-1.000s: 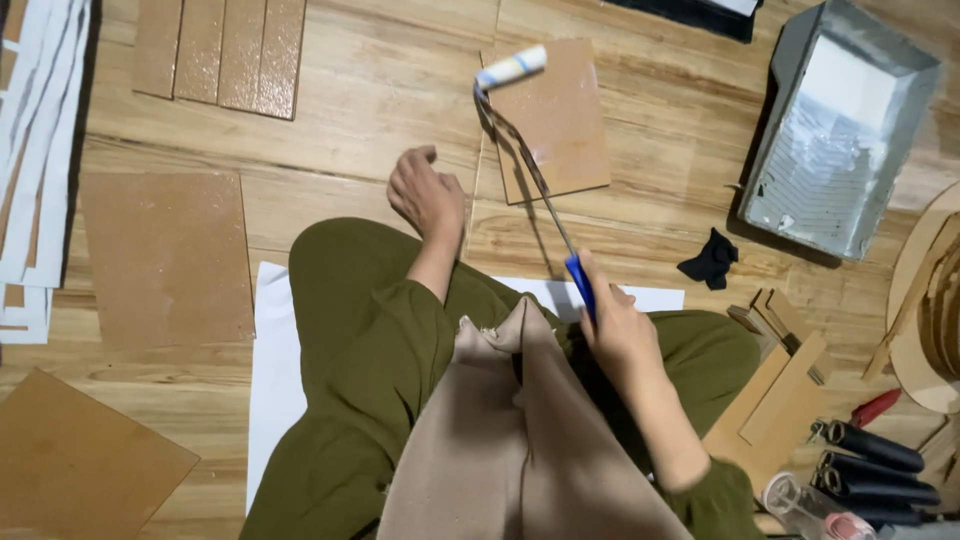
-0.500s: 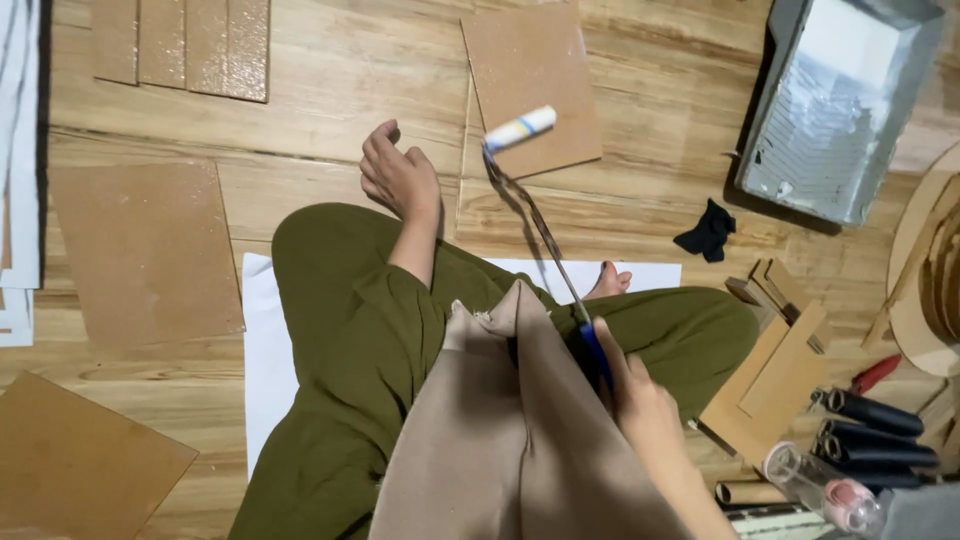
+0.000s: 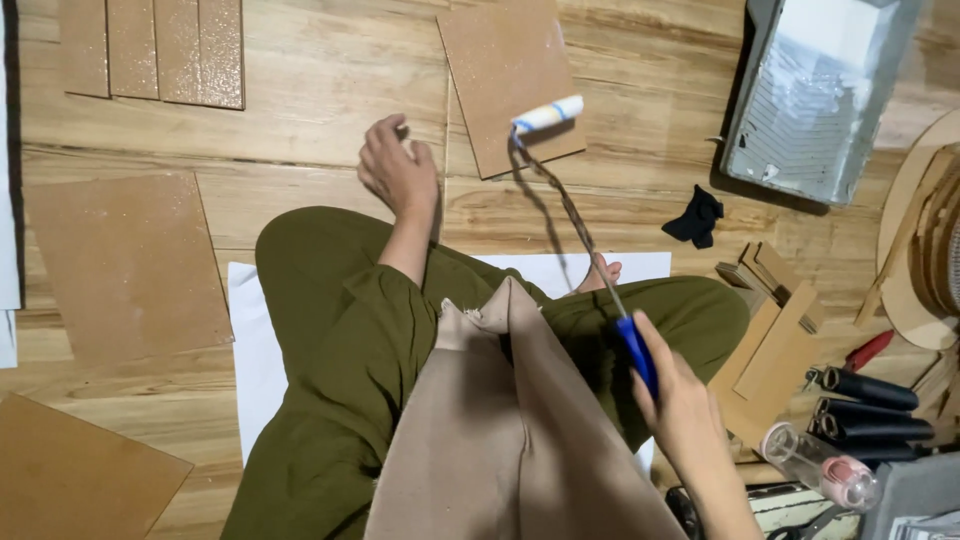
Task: The person organizes paper sheets and then uses a paint roller to apply a coating to multiple cardboard pieces while sitting on the floor.
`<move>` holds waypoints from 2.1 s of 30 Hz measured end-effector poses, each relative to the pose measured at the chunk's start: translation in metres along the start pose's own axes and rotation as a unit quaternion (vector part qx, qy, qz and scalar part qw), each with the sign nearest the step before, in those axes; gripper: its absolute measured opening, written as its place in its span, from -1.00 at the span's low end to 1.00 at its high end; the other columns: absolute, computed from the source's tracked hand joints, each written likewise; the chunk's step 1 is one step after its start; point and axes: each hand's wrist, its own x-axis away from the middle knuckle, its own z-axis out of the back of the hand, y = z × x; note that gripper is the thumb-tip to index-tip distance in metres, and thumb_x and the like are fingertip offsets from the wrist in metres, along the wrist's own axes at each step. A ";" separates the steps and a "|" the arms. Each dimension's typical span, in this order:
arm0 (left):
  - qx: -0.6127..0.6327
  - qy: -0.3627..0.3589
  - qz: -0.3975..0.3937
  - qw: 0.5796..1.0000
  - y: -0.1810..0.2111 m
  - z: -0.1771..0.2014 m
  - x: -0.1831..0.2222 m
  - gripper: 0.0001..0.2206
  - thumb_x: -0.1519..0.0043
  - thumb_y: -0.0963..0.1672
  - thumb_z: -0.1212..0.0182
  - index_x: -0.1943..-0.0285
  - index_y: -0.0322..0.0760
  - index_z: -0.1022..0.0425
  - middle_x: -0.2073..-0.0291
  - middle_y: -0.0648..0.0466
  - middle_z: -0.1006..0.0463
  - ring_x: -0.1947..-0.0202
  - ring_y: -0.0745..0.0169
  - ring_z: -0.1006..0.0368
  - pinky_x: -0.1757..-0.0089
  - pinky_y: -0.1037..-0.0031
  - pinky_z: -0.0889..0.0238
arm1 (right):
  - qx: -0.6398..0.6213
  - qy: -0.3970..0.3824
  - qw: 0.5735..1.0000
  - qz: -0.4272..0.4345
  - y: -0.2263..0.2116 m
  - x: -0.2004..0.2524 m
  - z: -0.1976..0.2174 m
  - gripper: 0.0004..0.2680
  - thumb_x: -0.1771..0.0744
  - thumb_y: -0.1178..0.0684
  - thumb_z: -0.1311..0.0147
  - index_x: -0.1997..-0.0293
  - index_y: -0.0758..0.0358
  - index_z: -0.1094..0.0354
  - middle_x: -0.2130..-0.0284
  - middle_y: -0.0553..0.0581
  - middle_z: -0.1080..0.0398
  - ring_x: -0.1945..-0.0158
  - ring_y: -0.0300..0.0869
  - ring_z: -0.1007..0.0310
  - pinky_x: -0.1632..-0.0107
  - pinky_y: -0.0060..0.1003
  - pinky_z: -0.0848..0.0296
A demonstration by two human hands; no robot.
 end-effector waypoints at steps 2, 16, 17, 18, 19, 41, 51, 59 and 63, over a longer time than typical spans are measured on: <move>0.005 -0.038 -0.053 0.998 -0.013 -0.024 0.004 -0.69 0.03 -0.17 -0.11 0.08 -0.03 -0.29 0.19 0.20 -0.32 0.08 0.17 -0.24 0.00 0.19 0.07 | 0.042 -0.050 0.997 -0.032 0.001 -0.019 -0.008 -0.52 -0.22 0.07 0.07 -0.27 -0.19 0.13 0.28 0.17 -0.37 0.31 0.08 -0.44 0.26 -0.06 -0.43; -0.049 -0.236 -0.212 0.947 0.003 -0.016 0.017 -0.41 0.13 -0.04 -0.40 -0.07 -0.15 -0.21 0.14 0.05 -0.28 0.09 0.00 -0.24 0.05 0.15 0.01 | 0.030 -0.126 0.987 -0.092 0.027 -0.001 -0.024 -0.49 -0.24 -0.01 0.13 -0.28 -0.43 0.29 0.20 0.12 -0.34 0.17 0.11 -0.42 0.12 -0.03 -0.44; -0.057 -0.242 -0.209 0.946 0.006 -0.014 0.015 -0.38 0.15 -0.03 -0.41 -0.07 -0.15 -0.20 0.14 0.06 -0.27 0.09 0.00 -0.24 0.06 0.16 0.01 | 0.027 -0.132 0.986 -0.102 0.030 0.003 -0.023 -0.50 -0.24 -0.02 0.14 -0.28 -0.44 0.29 0.22 0.12 -0.35 0.19 0.11 -0.43 0.13 -0.04 -0.45; -0.065 -0.252 -0.205 0.944 0.005 -0.012 0.017 -0.36 0.17 -0.02 -0.42 -0.08 -0.15 -0.20 0.14 0.07 -0.26 0.09 0.00 -0.23 0.06 0.17 0.01 | 0.024 -0.142 0.983 -0.114 0.034 0.010 -0.023 -0.50 -0.24 -0.03 0.15 -0.28 -0.45 0.29 0.24 0.12 -0.37 0.20 0.11 -0.43 0.14 -0.05 -0.46; -0.065 -0.254 -0.202 0.944 0.003 -0.014 0.018 -0.36 0.17 -0.02 -0.42 -0.08 -0.15 -0.20 0.14 0.07 -0.26 0.09 0.00 -0.23 0.06 0.17 0.01 | 0.025 -0.144 0.983 -0.114 0.031 0.006 -0.021 -0.50 -0.24 -0.03 0.15 -0.28 -0.45 0.29 0.24 0.12 -0.37 0.20 0.11 -0.43 0.14 -0.05 -0.46; -0.111 -0.234 -0.185 0.948 0.005 -0.028 0.013 -0.40 0.15 -0.02 -0.40 -0.06 -0.13 -0.24 0.16 0.09 -0.27 0.13 0.11 -0.21 0.11 0.31 0.04 | 0.026 -0.105 0.992 -0.056 0.026 -0.029 -0.003 -0.50 -0.22 0.06 0.08 -0.28 -0.23 0.21 0.12 0.24 -0.34 0.18 0.12 -0.42 0.18 0.00 -0.42; 0.024 -0.317 0.006 0.948 0.017 -0.022 0.031 -0.46 -0.01 -0.03 -0.20 -0.18 -0.19 -0.20 0.08 0.06 -0.31 0.08 0.24 -0.30 0.07 0.38 -0.22 | -0.027 0.186 0.982 0.000 0.159 -0.050 0.009 -0.50 -0.23 0.23 -0.09 -0.32 0.46 -0.02 0.19 0.56 -0.32 0.37 0.19 -0.34 0.37 -0.08 -0.31; 0.220 -0.276 0.103 0.930 0.032 -0.015 0.039 -0.60 0.02 -0.12 -0.11 -0.01 -0.38 -0.34 0.21 -0.10 -0.46 0.25 0.09 -0.42 0.21 0.40 -0.31 | 0.051 0.246 0.967 -0.030 0.279 -0.167 -0.072 -0.63 -0.31 0.11 -0.10 -0.21 0.49 -0.18 0.30 0.53 -0.38 0.38 0.32 -0.36 0.35 0.02 -0.34; 0.181 -0.273 0.146 0.934 0.022 -0.060 0.046 -0.33 0.05 0.00 -0.09 -0.25 -0.35 -0.07 -0.10 -0.14 -0.12 -0.08 -0.06 -0.11 -0.02 0.29 -0.04 | -0.011 0.124 0.987 -0.101 0.346 -0.209 -0.108 -0.67 -0.35 0.04 -0.06 -0.11 0.52 -0.14 0.33 0.56 -0.35 0.40 0.36 -0.34 0.39 0.07 -0.30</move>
